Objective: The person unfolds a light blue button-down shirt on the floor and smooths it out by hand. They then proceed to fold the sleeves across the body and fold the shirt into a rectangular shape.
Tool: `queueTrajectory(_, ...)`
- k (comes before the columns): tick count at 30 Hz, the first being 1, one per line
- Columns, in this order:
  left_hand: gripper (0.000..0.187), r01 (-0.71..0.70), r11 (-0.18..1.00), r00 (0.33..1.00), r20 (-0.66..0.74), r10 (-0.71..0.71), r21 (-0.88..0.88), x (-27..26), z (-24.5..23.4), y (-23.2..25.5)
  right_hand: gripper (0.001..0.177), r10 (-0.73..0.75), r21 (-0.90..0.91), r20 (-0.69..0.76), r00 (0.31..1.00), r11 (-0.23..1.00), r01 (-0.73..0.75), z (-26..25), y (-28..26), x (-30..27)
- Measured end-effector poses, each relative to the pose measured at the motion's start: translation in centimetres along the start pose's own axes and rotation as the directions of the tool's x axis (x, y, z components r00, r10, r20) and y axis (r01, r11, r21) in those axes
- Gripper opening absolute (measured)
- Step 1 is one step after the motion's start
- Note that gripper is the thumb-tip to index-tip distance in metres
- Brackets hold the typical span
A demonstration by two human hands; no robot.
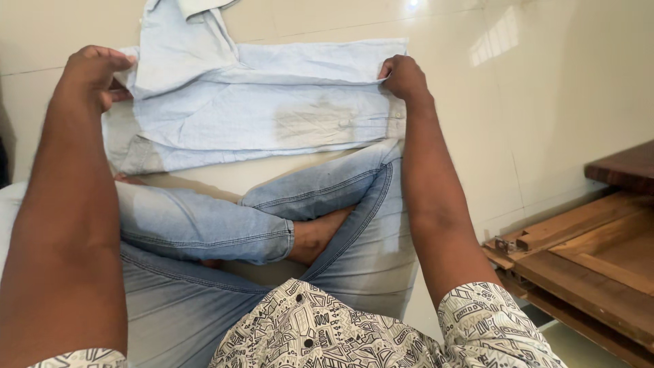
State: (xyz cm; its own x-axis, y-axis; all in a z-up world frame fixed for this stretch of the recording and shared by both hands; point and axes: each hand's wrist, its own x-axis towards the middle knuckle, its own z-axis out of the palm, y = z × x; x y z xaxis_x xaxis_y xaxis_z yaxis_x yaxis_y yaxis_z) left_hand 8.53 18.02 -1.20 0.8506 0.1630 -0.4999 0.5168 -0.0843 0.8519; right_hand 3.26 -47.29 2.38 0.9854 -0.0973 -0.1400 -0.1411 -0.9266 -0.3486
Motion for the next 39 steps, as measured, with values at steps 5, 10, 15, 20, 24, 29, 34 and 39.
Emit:
queueTrajectory(5,0.043,-0.039,0.989,0.995,0.097,0.025,0.144,1.5,-1.7,-0.6,0.019,-0.204,-0.160,-0.328,0.922,0.974,0.158,1.8,2.1,0.9)
queueTrajectory(10,0.027,-0.004,0.997,0.999,0.036,0.001,0.073,1.8,-1.7,-1.2,0.013,0.165,0.159,-0.052,0.985,0.975,-0.155,1.3,3.9,2.1)
queueTrajectory(15,0.032,-0.084,0.994,0.994,-0.068,0.079,-0.072,1.7,-2.0,-1.4,0.017,0.260,0.241,-0.395,0.881,0.955,-0.173,2.2,4.4,3.1)
queueTrajectory(20,0.062,-0.024,0.993,1.000,-0.021,0.022,-0.115,1.9,-2.0,-0.9,0.075,0.003,0.009,-0.116,0.993,1.000,-0.002,7.6,-1.1,5.1)
queueTrajectory(24,0.070,-0.124,0.970,0.992,-0.032,0.120,-0.210,1.5,-2.0,-1.3,0.096,0.141,-0.099,0.045,0.989,0.986,-0.136,8.0,-3.9,5.2)
queueTrajectory(29,0.052,-0.178,0.981,0.973,-0.138,0.187,0.075,1.1,-1.0,-2.4,0.097,0.105,-0.131,-0.060,0.993,0.985,-0.112,8.6,-3.4,5.4)
queueTrajectory(34,0.031,-0.266,0.419,0.732,-0.101,0.673,0.868,-1.8,1.9,-1.6,0.089,-0.168,-0.250,-0.212,0.963,0.962,0.113,9.3,-7.7,6.0)
queueTrajectory(39,0.077,-0.356,0.410,0.843,0.100,0.528,0.840,-5.4,8.8,-0.8,0.068,-0.532,-0.209,0.061,0.844,0.820,0.532,11.2,-15.9,3.6)
